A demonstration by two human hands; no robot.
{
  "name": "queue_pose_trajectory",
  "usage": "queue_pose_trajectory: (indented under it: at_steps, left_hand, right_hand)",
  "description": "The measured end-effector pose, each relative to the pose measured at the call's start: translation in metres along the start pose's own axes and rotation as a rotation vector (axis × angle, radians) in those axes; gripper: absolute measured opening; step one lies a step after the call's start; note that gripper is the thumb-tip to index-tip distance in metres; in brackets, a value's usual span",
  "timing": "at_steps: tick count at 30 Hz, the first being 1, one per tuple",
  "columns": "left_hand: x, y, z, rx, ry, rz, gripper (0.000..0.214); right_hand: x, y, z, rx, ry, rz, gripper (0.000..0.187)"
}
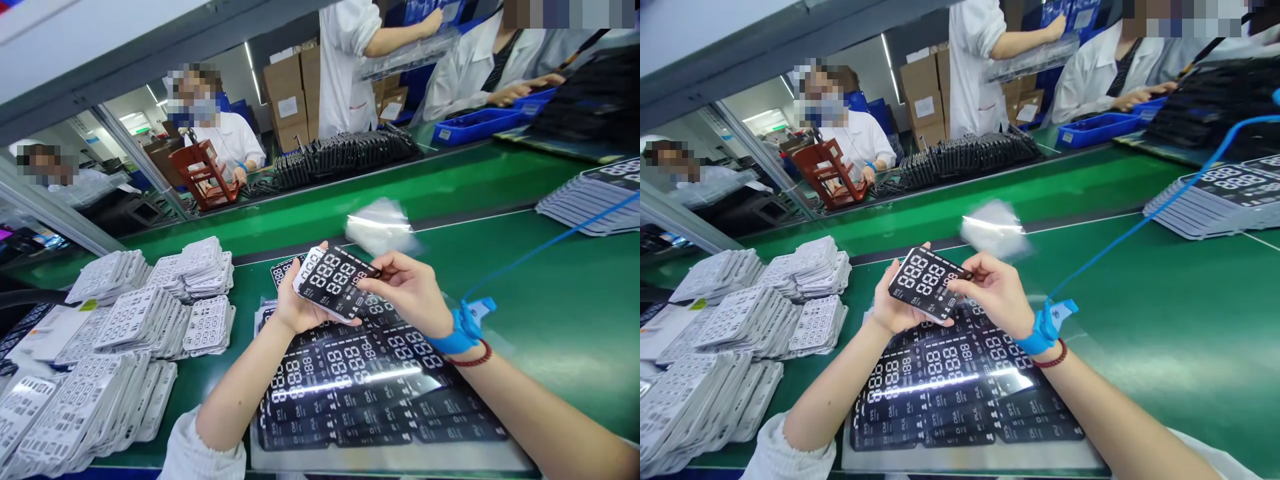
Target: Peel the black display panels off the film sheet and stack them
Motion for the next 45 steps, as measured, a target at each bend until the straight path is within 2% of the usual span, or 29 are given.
queue_pose_trajectory:
  at_steps: [3,12,22,39,45]
  left_hand:
    - [-0.004,0.0006,-0.0004,-0.018,-0.005,-0.037,0.054]
    - [-0.0051,0.0007,-0.0011,-0.03,-0.022,-0.017,0.053]
    - [-0.0057,0.0006,-0.0021,-0.049,0.012,-0.06,0.053]
    - [-0.0062,0.0016,-0.0028,-0.04,-0.004,-0.058,0.05]
    - [-0.0065,0.0028,-0.0033,-0.044,-0.009,-0.036,0.05]
  right_hand:
    - [-0.0034,0.0026,-0.0003,-0.022,-0.029,-0.022,0.03]
    - [-0.0022,0.0052,-0.0014,-0.005,-0.001,0.01,0.029]
    - [-0.0006,0.0072,0.0028,0.002,0.117,0.003,0.031]
    - [0.0,0.0092,0.0045,-0.004,0.214,-0.007,0.026]
    - [-0.0012,0.0088,0.0037,0.006,0.268,-0.015,0.03]
Point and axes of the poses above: each hand's wrist, its own y-axis away from the middle knuckle, its own x-axis out of the back of the hand, z = x × y, the point moved 5 cm from there along -y, towards the middle knuckle, and after that the axes turned 6 degrees about -x, right-handed, at the moved point
